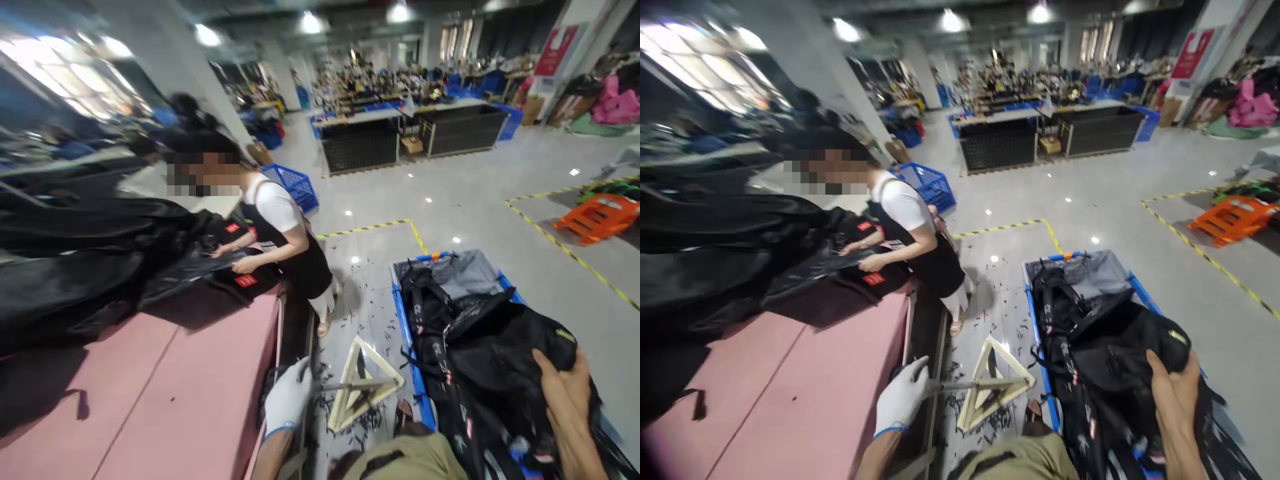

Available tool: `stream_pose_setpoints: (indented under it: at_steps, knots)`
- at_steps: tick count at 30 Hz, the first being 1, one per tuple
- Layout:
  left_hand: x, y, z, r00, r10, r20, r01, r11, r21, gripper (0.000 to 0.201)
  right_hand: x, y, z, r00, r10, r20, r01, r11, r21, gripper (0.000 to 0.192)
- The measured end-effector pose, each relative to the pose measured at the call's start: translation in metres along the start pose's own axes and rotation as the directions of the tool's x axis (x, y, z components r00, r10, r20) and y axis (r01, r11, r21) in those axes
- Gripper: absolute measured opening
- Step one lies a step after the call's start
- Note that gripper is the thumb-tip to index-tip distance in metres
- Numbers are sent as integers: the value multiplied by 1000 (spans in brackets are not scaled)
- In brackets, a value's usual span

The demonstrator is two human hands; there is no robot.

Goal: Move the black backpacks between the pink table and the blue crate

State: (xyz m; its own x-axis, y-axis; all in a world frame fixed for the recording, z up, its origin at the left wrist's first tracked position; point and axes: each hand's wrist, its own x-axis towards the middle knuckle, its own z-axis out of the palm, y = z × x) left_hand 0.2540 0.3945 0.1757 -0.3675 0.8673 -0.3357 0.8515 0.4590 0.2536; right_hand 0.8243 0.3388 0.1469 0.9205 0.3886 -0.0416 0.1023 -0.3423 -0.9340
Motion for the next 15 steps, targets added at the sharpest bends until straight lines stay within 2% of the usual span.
stream_pose_setpoints:
  at_steps: [5, 8, 13, 15]
  knots:
    - [6, 2, 3, 993, -104, -57, 103, 995, -15, 54, 49, 1, -29, 994, 14, -108, 2, 989, 147, 104]
    - [14, -2, 5, 991, -112, -72, 110, 993, -30, 54, 70, -5, -41, 974, -35, -222, 75, 981, 176, 100]
    - [16, -1, 5, 986, -136, -95, 134, 991, -29, 54, 100, -26, -36, 932, -242, -269, 319, 901, 295, 87]
    - [16, 0, 4, 985, -137, -107, 135, 990, -31, 52, 117, -34, -26, 924, -277, -262, 350, 889, 294, 86]
